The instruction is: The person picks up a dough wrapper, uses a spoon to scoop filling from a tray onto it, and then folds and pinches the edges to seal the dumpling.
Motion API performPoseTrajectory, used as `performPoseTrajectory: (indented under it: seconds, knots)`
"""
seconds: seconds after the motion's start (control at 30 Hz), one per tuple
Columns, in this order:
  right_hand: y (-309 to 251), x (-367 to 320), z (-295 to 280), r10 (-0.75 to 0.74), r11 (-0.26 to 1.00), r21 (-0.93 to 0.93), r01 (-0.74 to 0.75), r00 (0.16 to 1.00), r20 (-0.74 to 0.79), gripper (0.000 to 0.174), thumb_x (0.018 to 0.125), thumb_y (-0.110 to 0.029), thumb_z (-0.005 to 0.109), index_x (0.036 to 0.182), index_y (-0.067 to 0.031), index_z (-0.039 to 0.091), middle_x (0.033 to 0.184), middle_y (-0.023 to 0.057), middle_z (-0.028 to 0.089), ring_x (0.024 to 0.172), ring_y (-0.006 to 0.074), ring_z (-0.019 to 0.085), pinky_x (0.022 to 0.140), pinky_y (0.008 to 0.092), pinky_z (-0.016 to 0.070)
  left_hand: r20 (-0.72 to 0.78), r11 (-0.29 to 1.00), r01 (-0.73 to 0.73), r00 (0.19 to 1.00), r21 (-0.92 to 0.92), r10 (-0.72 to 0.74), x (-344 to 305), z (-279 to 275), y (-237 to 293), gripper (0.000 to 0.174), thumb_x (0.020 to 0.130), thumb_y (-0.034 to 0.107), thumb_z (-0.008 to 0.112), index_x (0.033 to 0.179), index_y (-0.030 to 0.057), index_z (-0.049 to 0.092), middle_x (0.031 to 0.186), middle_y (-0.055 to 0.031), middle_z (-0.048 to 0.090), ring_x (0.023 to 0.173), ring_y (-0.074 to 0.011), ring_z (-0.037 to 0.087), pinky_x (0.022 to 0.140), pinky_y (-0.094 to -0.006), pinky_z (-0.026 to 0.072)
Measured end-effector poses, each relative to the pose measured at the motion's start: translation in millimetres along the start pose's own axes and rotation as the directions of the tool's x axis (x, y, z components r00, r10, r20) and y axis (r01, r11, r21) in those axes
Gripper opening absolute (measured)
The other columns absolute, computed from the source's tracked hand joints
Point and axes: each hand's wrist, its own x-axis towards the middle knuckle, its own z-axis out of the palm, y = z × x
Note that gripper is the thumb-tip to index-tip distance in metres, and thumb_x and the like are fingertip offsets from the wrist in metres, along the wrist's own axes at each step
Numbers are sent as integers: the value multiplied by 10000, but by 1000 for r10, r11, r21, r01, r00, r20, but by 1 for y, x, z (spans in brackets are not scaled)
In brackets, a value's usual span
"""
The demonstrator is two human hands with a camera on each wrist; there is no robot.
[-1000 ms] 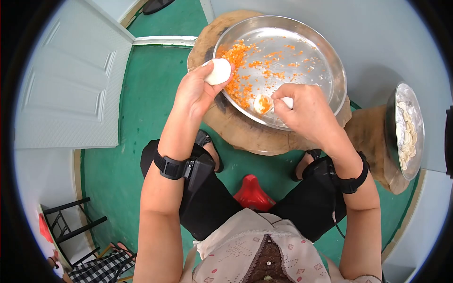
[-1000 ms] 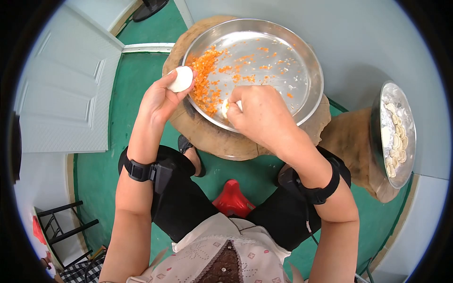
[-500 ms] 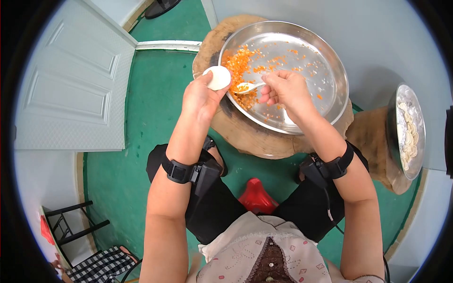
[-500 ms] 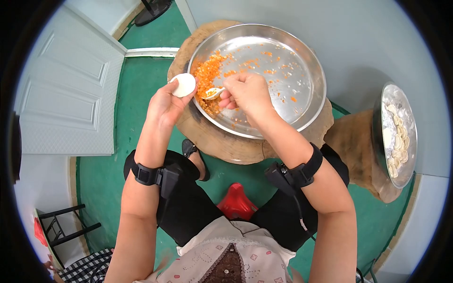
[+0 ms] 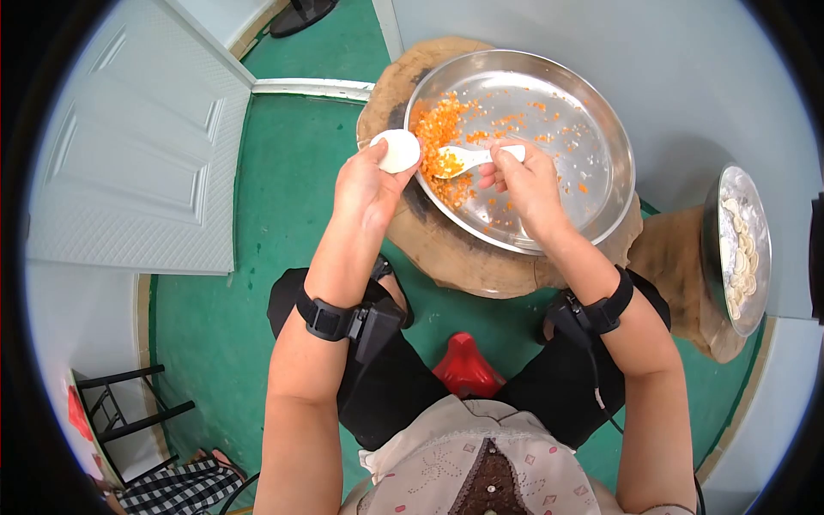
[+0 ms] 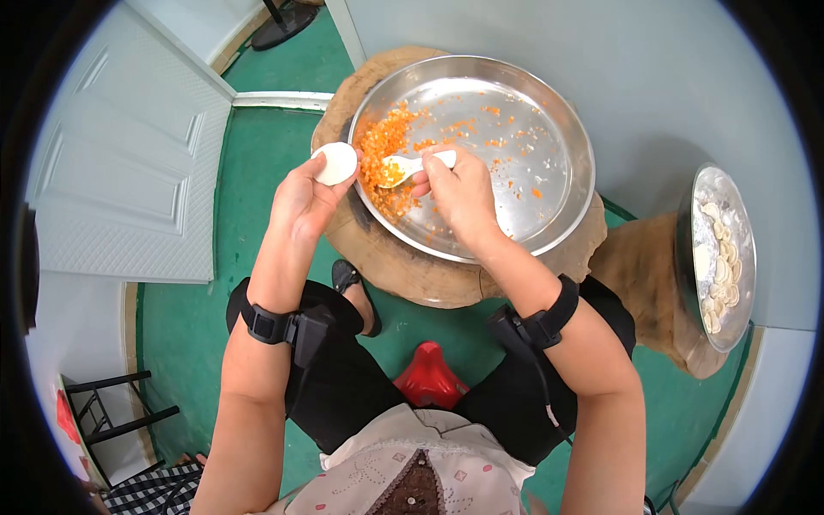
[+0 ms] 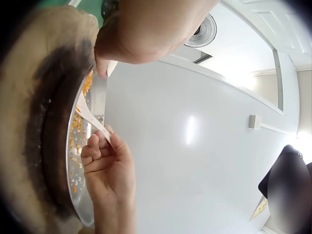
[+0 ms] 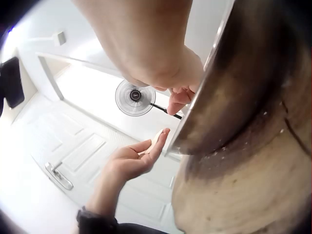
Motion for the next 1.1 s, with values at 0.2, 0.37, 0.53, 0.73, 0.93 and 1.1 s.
performPoseTrajectory:
  seconds: [0.2,0.37,0.53,0.73,0.93,1.1]
  knots:
    - [5,5,-4,217,935,284,-211,976,10,235,833,-166,470,937,42,501,736,108,585,617,147,573,552,247,438,-8,999,-19,1000,-49,19,-3,4,1,338,890,56,305,1177,-118,264,1180,-250,382,1058,-359,455,908,-440,403]
    - [13,13,-19,357,812,460,-359,929,96,186,832,-156,479,893,20,492,763,106,575,652,147,563,563,240,445,-13,993,-29,1000,-114,27,3,-3,2,323,889,44,298,1174,-107,273,1200,-233,352,1083,-349,424,907,-462,401]
    - [4,12,-31,293,875,385,-294,954,61,177,831,-164,494,900,0,496,754,88,572,624,114,536,543,221,416,-27,988,-1,1000,-154,-3,1,2,2,342,890,56,304,1189,-104,260,1215,-233,340,1109,-355,399,917,-478,387]
    - [-20,1,-53,147,933,334,-135,989,-11,217,831,-188,515,946,-5,529,727,54,563,613,89,514,535,199,375,28,988,81,997,-133,-78,-1,15,-10,355,896,80,306,1205,-87,259,1231,-229,335,1123,-347,391,915,-495,374]
    - [-35,-15,-64,49,970,241,-34,997,-60,231,824,-190,533,957,-2,555,696,41,561,589,84,501,540,192,368,69,971,219,974,-91,-214,-4,31,-32,347,906,115,313,1207,-56,284,1238,-193,353,1134,-309,387,921,-490,363]
    - [-33,-24,-61,-69,989,122,79,994,-80,210,822,-175,537,920,8,568,686,44,563,577,81,505,536,202,393,147,957,286,950,-55,-276,-6,38,-46,346,911,119,306,1222,-28,273,1257,-177,340,1152,-297,373,939,-479,351]
